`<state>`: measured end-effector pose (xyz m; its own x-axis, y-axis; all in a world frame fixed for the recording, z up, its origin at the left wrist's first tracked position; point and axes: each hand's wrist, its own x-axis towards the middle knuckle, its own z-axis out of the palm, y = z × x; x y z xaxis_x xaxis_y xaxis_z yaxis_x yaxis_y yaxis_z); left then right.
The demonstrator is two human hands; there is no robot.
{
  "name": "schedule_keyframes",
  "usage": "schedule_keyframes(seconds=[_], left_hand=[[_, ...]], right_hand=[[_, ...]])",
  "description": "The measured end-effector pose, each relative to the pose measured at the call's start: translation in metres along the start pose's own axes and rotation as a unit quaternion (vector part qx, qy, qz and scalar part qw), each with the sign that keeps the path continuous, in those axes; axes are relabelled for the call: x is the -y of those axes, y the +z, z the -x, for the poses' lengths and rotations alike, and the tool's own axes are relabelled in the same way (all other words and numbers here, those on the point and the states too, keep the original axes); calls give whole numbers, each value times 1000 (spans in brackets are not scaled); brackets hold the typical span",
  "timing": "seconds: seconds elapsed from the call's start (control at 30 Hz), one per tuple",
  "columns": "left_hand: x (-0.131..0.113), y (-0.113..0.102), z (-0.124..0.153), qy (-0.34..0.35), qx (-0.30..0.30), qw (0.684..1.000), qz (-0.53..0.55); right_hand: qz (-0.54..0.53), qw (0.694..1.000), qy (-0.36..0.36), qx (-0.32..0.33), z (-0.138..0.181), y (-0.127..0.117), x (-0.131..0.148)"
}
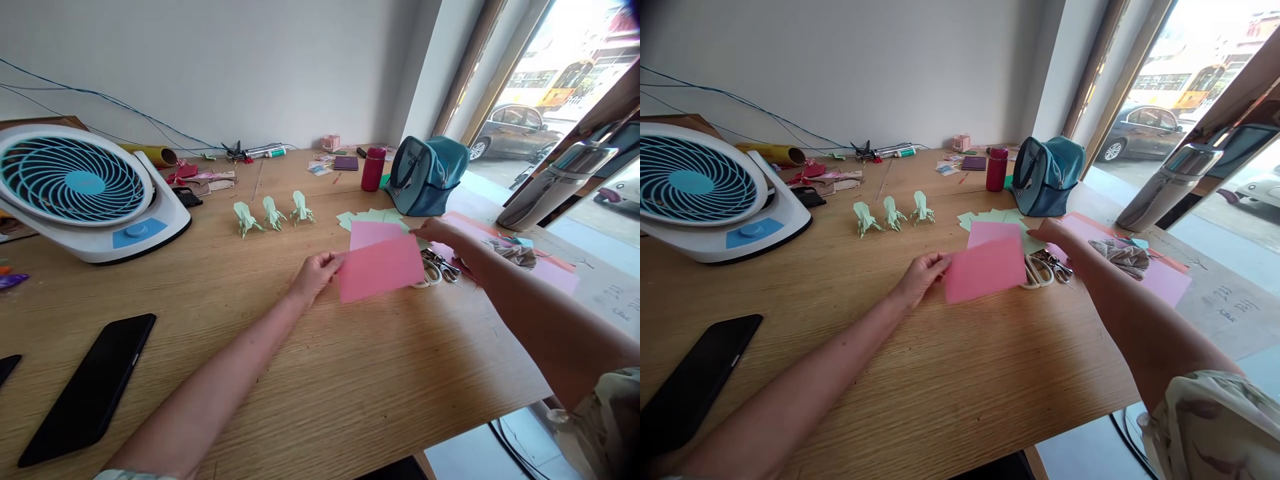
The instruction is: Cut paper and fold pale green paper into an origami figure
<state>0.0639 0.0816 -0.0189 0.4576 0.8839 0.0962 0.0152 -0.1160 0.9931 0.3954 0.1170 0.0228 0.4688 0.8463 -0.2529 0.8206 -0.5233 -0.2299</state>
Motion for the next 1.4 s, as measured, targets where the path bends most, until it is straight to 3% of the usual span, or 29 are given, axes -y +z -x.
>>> schedule_keyframes(seconds=[0.17,0.3,0.43,0.57,0.73,0.8,0.9,0.97,1.03,1.2,1.3,1.4], left_hand=[[12,27,-16,53,31,991,-116],[16,31,-14,69,34,979,-189],[14,35,-18,71,13,970,-233],[12,43,-30,57,-17,967,-247],[11,49,-56,27,-79,971,-225],[12,47,-69,7,-122,970,-212],[15,37,-86,-28,-181,966,-182],[17,28,-96,-51,-211,963,-158],[18,22,-104,-68,-231,961,-136],[13,30,-119,-74,-255,959,-102],[5,45,-120,-32,-231,968,-95],[-2,48,-111,28,-183,977,-109]], right_hand=[[-4,999,20,43,-4,-4,10],[-7,1000,-3,9,0,-10,5],[16,994,-38,-100,10,-31,7],[41,968,-66,-239,25,-57,12],[22,898,-109,-426,49,-81,13],[-19,871,-162,-463,62,-85,14],[-161,846,-223,-457,81,-84,15],[-320,826,-222,-407,89,-76,18],[-408,813,-218,-353,93,-64,21],[-525,780,-213,-266,96,-40,26],[-558,763,-198,-259,102,-35,21],[-556,764,-179,-273,108,-31,12]])
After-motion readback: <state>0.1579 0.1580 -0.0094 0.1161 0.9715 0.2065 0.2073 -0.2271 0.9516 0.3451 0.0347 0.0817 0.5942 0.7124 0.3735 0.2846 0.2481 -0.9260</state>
